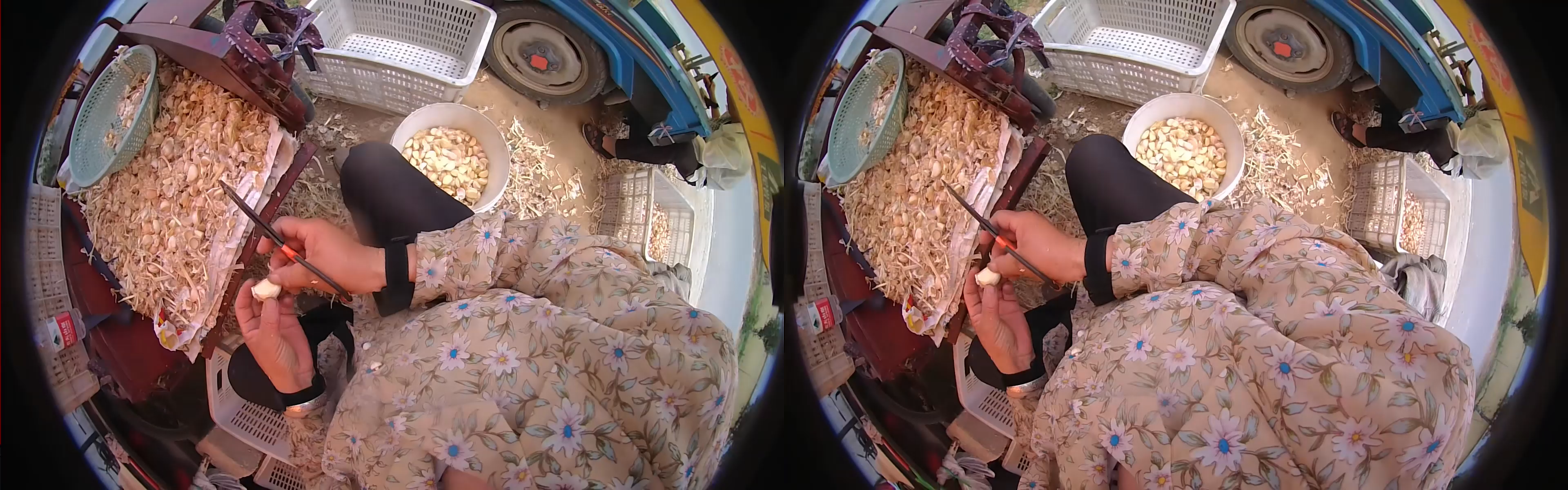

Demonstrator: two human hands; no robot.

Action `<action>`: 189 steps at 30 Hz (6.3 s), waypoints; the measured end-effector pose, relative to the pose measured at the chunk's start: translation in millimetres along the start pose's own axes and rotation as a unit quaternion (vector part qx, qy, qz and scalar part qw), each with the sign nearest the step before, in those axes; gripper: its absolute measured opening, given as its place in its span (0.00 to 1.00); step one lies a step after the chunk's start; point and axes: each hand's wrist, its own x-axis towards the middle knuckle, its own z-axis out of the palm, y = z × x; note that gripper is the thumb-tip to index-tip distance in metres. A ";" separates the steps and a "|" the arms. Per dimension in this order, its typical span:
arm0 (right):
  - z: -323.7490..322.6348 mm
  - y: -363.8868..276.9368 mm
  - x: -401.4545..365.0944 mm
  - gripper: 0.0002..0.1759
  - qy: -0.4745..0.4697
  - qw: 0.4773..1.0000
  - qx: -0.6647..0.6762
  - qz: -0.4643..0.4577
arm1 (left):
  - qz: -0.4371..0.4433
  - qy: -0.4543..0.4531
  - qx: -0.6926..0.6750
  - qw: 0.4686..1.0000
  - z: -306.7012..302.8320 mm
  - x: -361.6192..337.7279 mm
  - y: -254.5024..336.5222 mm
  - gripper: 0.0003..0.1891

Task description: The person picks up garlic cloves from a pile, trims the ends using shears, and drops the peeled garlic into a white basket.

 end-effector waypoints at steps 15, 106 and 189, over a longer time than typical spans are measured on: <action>-32.5 -16.0 -18.4 0.18 -0.121 0.747 -0.622 -0.201 | 0.059 -0.004 0.315 0.947 0.8 -12.4 33.6 0.34; -71.0 41.9 19.0 0.24 0.011 0.942 -0.333 0.051 | 0.097 0.043 0.724 0.681 -69.1 193.2 33.5 0.12; -71.9 53.3 20.3 0.21 0.008 0.931 -0.365 0.013 | 0.013 0.039 0.730 0.682 -133.7 146.2 79.4 0.21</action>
